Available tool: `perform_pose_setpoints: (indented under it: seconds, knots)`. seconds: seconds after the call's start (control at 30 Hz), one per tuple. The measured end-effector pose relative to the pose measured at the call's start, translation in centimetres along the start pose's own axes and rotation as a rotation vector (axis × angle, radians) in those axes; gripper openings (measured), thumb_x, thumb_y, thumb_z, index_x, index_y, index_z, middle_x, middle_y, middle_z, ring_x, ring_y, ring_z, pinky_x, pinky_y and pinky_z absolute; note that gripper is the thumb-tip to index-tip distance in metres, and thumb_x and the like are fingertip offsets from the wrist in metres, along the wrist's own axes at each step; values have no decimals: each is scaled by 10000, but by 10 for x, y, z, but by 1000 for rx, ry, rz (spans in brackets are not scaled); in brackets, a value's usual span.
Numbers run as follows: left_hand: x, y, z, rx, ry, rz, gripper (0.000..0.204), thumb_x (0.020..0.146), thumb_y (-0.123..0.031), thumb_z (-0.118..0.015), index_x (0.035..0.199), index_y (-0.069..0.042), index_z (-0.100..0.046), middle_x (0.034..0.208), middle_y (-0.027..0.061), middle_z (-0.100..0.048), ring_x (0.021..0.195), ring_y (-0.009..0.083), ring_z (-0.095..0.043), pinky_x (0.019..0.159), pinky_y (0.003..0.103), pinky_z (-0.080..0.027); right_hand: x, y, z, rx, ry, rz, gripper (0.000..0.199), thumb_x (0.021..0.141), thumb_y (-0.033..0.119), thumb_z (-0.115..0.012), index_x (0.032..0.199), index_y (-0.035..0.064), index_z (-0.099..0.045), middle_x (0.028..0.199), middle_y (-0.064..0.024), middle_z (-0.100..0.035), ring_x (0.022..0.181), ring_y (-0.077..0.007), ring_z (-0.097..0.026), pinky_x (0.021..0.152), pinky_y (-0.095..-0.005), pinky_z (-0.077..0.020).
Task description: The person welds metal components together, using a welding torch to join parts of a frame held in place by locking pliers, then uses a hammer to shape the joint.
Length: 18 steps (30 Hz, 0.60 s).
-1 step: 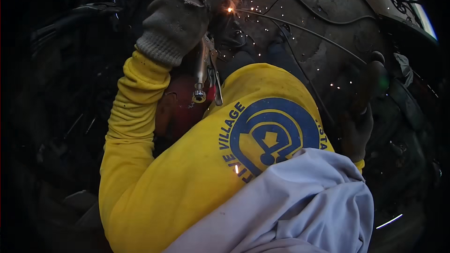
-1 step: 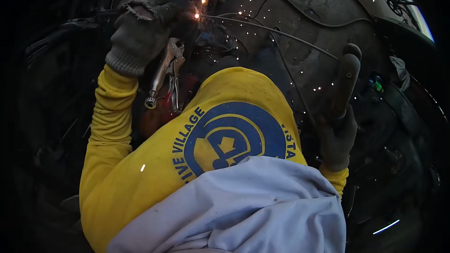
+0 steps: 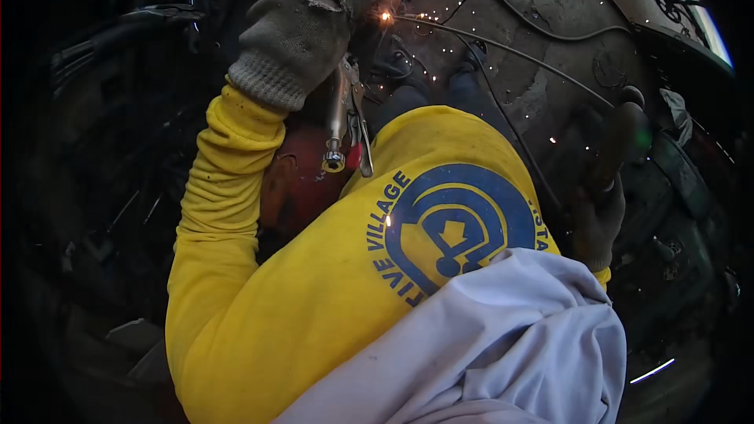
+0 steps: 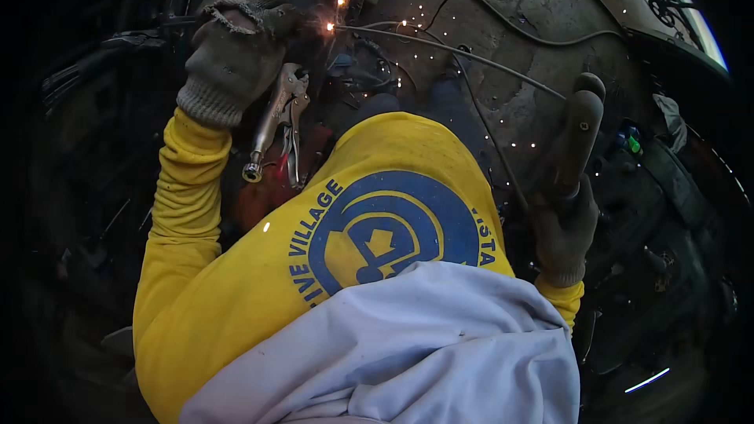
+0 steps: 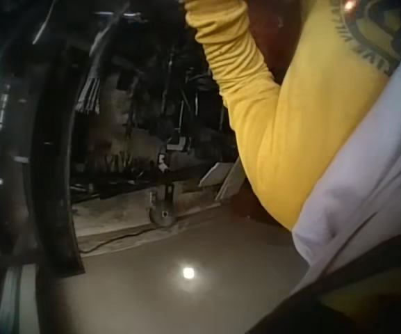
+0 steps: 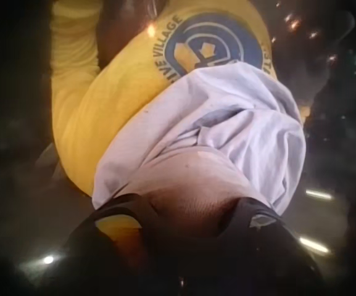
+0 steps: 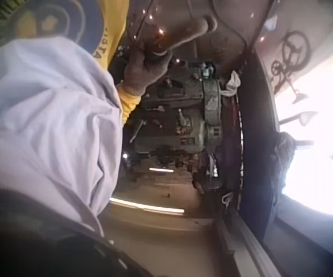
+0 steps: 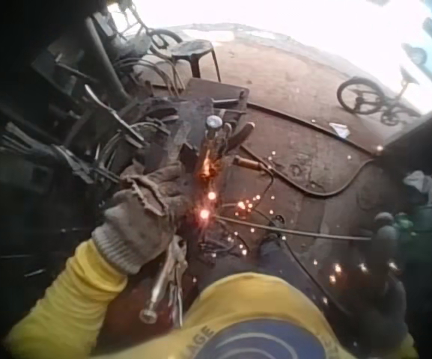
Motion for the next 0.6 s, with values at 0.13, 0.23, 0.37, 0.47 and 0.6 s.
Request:
perform_pose_setpoints:
  seconds: [0.13, 0.23, 0.37, 0.47, 0.6]
  knots:
    - [4, -3, 9, -15, -32, 5, 192, 870, -192, -637, 1043, -180, -719, 1033, 46, -716, 1025, 265, -692, 749, 512, -591, -1, 7, 0, 38, 14, -67, 389, 844, 67, -684, 1218, -20, -618, 820, -21, -644, 648, -90, -595, 584, -254, -473]
    - [7, -10, 18, 51, 79, 70, 250, 802, -161, -783, 1048, -189, -751, 1242, 59, -714, 1214, 214, -659, 939, 395, -538, -1, 3, 0, 77, 32, -24, 401, 853, 81, -694, 1233, -21, -615, 791, -23, -639, 610, -90, -583, 568, -252, -468]
    - [5, -10, 19, 61, 71, 63, 250, 810, -161, -774, 1057, -192, -751, 1229, 55, -719, 1177, 214, -671, 922, 404, -539, -2, 3, 0, 73, 32, -46, 418, 863, 95, -709, 1251, -25, -610, 767, -22, -634, 608, -90, -582, 570, -248, -469]
    - [1, -9, 16, 33, 38, 43, 251, 863, -187, -644, 1095, -207, -735, 1120, 45, -730, 1159, 245, -676, 936, 518, -548, -2, 4, 0, 72, 31, -52, 426, 871, 105, -719, 1259, -30, -607, 762, -21, -637, 606, -93, -584, 571, -248, -468]
    - [-1, -10, 16, 19, 54, 53, 267, 855, -188, -646, 1106, -193, -739, 1117, 60, -732, 1100, 256, -693, 904, 480, -566, -2, 2, 1, 61, 36, -40, 424, 878, 119, -726, 1257, -30, -608, 767, -23, -639, 609, -93, -587, 574, -246, -470]
Point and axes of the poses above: each hand's wrist, its own x-axis towards the middle knuckle, its own z-axis out of the back of the hand, y = z × x, the point moved 1 cm from there along x, towards the middle knuckle
